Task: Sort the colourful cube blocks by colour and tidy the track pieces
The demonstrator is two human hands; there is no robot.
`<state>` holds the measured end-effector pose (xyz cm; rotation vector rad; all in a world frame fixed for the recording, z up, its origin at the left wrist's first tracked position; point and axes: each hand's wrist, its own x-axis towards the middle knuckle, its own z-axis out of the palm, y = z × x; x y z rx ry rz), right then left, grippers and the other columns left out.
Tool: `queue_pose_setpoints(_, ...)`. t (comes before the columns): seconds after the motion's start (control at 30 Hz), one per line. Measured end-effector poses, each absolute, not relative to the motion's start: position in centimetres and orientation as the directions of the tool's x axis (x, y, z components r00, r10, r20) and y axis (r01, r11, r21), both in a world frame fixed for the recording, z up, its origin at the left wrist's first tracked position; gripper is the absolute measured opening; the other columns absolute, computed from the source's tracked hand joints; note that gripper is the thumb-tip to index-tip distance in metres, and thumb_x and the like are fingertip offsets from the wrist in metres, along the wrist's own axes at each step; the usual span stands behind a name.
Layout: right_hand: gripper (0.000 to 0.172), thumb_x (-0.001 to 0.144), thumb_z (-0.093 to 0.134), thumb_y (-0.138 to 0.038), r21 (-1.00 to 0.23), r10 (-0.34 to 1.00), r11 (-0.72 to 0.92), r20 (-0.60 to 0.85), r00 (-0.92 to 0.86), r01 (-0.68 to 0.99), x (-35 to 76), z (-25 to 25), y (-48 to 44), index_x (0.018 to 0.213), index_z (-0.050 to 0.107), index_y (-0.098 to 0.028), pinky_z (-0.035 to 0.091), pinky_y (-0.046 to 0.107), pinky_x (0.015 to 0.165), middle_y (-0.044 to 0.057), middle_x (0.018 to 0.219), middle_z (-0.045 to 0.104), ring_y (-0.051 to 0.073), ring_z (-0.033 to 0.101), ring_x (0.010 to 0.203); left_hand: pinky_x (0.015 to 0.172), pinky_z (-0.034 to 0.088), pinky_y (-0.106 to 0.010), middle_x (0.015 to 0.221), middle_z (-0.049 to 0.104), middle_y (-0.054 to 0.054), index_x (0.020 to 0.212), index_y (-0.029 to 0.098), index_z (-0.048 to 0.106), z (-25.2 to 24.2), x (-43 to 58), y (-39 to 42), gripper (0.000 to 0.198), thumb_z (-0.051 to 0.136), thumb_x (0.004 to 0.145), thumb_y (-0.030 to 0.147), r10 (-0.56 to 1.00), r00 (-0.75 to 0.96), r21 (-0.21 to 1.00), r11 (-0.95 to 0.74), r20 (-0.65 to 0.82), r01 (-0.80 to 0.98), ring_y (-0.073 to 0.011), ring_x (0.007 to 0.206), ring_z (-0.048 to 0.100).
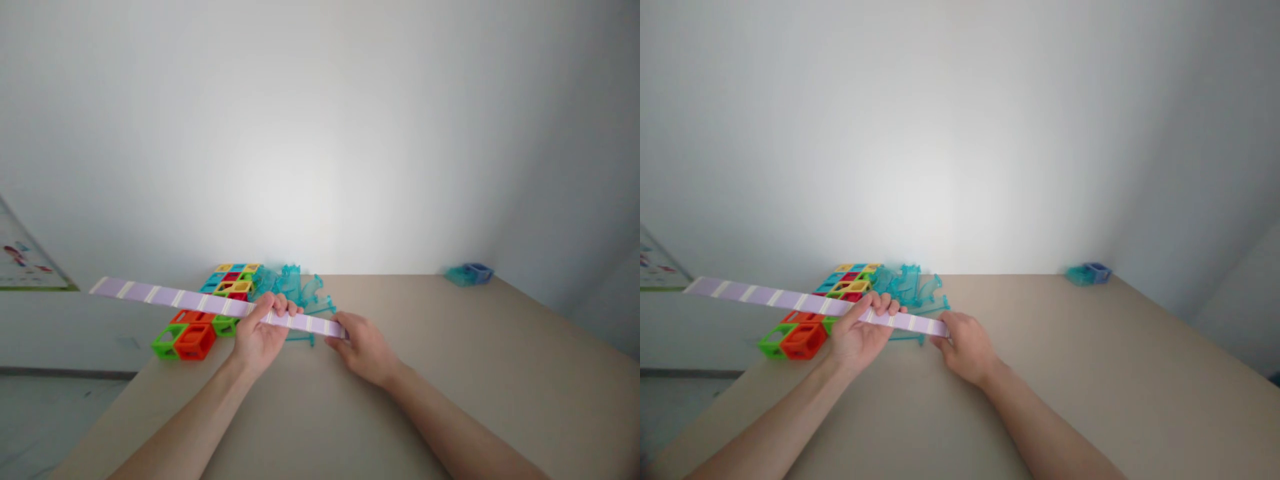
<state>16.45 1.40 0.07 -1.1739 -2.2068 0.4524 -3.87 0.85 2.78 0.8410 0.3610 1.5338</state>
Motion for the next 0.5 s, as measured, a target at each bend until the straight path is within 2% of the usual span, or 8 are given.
queue_pose_setpoints(0.1, 0.007, 0.083, 0.058, -0.024, -0.520, 0.820, 0.572, 0.355, -0.449, 0.634, 16.8, 0.1, 1.6, 0.086, 0.057, -0.018, 0.035, 0.026, 0.065, 0.003, 0.081, 0.060, 0.015, 0.051, 0.070, 0.077, 0.046, -0.035, 0.063, 0.044, 0.003, 0.061, 0.017, 0.051, 3.1, -3.7, 0.7, 0.022, 0.066, 0.073, 0.027, 0.955, 0.059, 0.656, -0.154, 0.291, -0.739, -0.0133, 0.065, 0.050)
queue_pose_setpoints(0.2, 0.009, 0.085, 0.056, -0.026, -0.502, 0.787, 0.614, 0.320, -0.528, 0.609, 16.9, 0.5, 1.4, 0.082, 0.057, -0.017, 0.033, 0.024, 0.060, 0.002, 0.074, 0.059, 0.014, 0.050, 0.065, 0.063, 0.045, -0.028, 0.055, 0.040, 0.005, 0.060, 0.016, 0.048, 4.0, -4.3, 0.7, 0.022, 0.061, 0.076, 0.024, 0.961, 0.020, 0.590, -0.152, 0.275, -0.793, -0.0090, 0.053, 0.044)
queue_pose_setpoints(0.33, 0.014, 0.086, 0.053, -0.029, -0.450, 0.762, 0.632, 0.216, -0.610, 0.631, 16.9, 1.1, 0.8, 0.080, 0.058, -0.017, 0.029, 0.025, 0.055, 0.002, 0.068, 0.059, 0.014, 0.050, 0.060, 0.044, 0.034, -0.020, 0.039, 0.028, 0.009, 0.056, 0.018, 0.035, 5.6, -8.5, 0.2, 0.030, 0.055, 0.077, 0.015, 0.956, -0.240, 0.419, -0.290, 0.170, -0.860, -0.0050, 0.035, 0.028)
queue_pose_setpoints(0.43, 0.014, 0.084, 0.054, -0.030, -0.402, 0.737, 0.656, 0.159, -0.657, 0.638, 16.4, 1.4, -0.1, 0.081, 0.060, -0.018, 0.031, 0.026, 0.057, 0.003, 0.070, 0.062, 0.017, 0.054, 0.064, 0.039, 0.032, -0.018, 0.033, 0.029, 0.009, 0.055, 0.019, 0.030, 5.2, -14.5, -1.3, 0.031, 0.046, 0.081, 0.011, 0.906, -0.420, 0.454, -0.399, 0.058, -0.797, -0.0046, 0.030, 0.025)
queue_pose_setpoints(0.5, 0.014, 0.084, 0.055, -0.030, -0.378, 0.709, 0.683, 0.138, -0.691, 0.625, 15.7, 1.4, -1.0, 0.083, 0.062, -0.018, 0.034, 0.026, 0.060, 0.005, 0.075, 0.065, 0.019, 0.057, 0.069, 0.041, 0.035, -0.017, 0.031, 0.032, 0.009, 0.055, 0.019, 0.029, 3.8, -18.9, -2.8, 0.032, 0.036, 0.085, 0.010, 0.874, -0.485, 0.552, -0.409, 0.009, -0.727, -0.0044, 0.028, 0.029)
